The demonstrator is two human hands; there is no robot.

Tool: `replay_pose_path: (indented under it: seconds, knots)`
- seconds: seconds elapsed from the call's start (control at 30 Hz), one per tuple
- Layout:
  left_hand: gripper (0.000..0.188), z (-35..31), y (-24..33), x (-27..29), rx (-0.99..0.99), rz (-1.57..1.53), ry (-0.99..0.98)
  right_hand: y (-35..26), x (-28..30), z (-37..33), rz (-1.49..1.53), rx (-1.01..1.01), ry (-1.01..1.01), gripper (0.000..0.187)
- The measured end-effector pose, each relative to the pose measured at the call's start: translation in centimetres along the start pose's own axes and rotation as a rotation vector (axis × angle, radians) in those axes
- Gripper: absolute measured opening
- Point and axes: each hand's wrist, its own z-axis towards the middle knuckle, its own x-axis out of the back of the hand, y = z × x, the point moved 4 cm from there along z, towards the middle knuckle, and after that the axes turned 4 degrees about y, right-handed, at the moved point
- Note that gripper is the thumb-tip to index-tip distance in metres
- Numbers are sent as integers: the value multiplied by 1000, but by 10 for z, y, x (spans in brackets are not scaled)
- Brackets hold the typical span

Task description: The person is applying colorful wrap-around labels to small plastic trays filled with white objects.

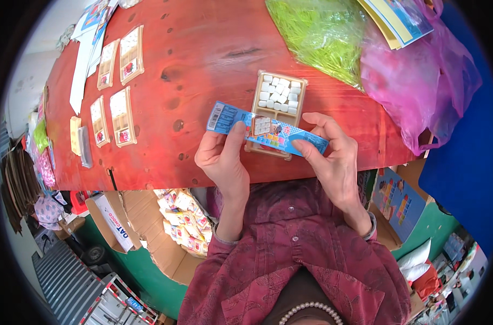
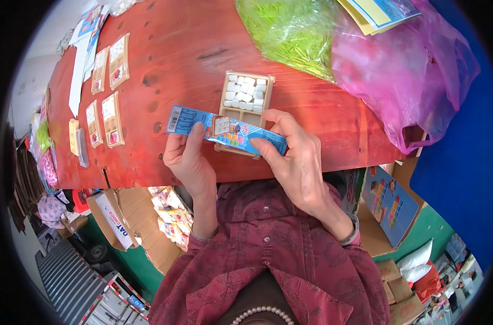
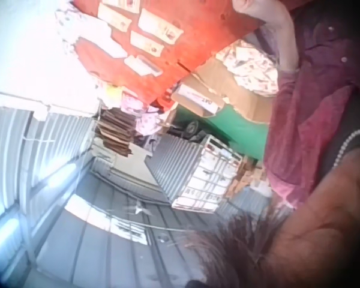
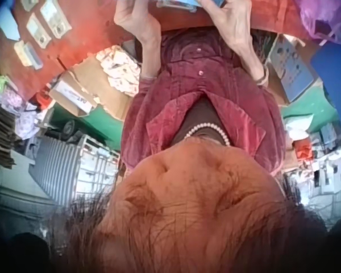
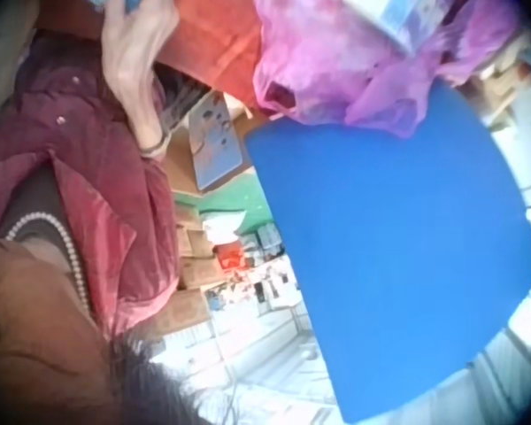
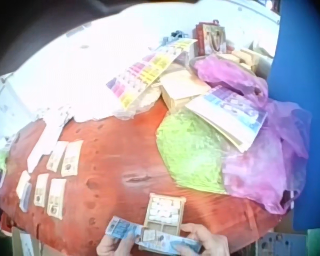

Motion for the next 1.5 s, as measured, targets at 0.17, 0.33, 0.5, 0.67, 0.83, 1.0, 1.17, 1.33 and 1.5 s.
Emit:
replay_pose_path:
  seconds: [0.17, 0.33, 0.5, 0.67, 0.83, 1.0, 1.17, 1.33, 1.5]
  knots:
    - [8, 4, -6, -2, -128, 173, 26, 5, 4, 10, -23, 0, 20, 33]
    - [7, 7, -14, 0, -173, 296, 5, 13, 1, 19, -72, 11, 16, 33]
    - [6, 7, -15, 1, -176, 353, 13, 14, 1, 21, -42, -16, 6, 33]
    - [7, 7, -15, 1, -129, 378, -1, 18, -1, 22, -89, -17, -6, 33]
    - [8, 10, -18, 4, -175, 455, -25, 18, -2, 24, -121, 8, 9, 33]
    - [11, 12, -19, 3, -182, 577, -30, 20, -5, 26, -206, 17, 18, 33]
    - [13, 14, -19, 3, -174, 601, -37, 24, -2, 30, -286, 10, 17, 35]
    - [15, 8, -15, 10, -188, 673, -11, 22, -4, 29, -308, 0, -25, 41]
    - [12, -19, -5, 40, -93, 714, 123, 21, -20, 9, -321, 28, -167, 40]
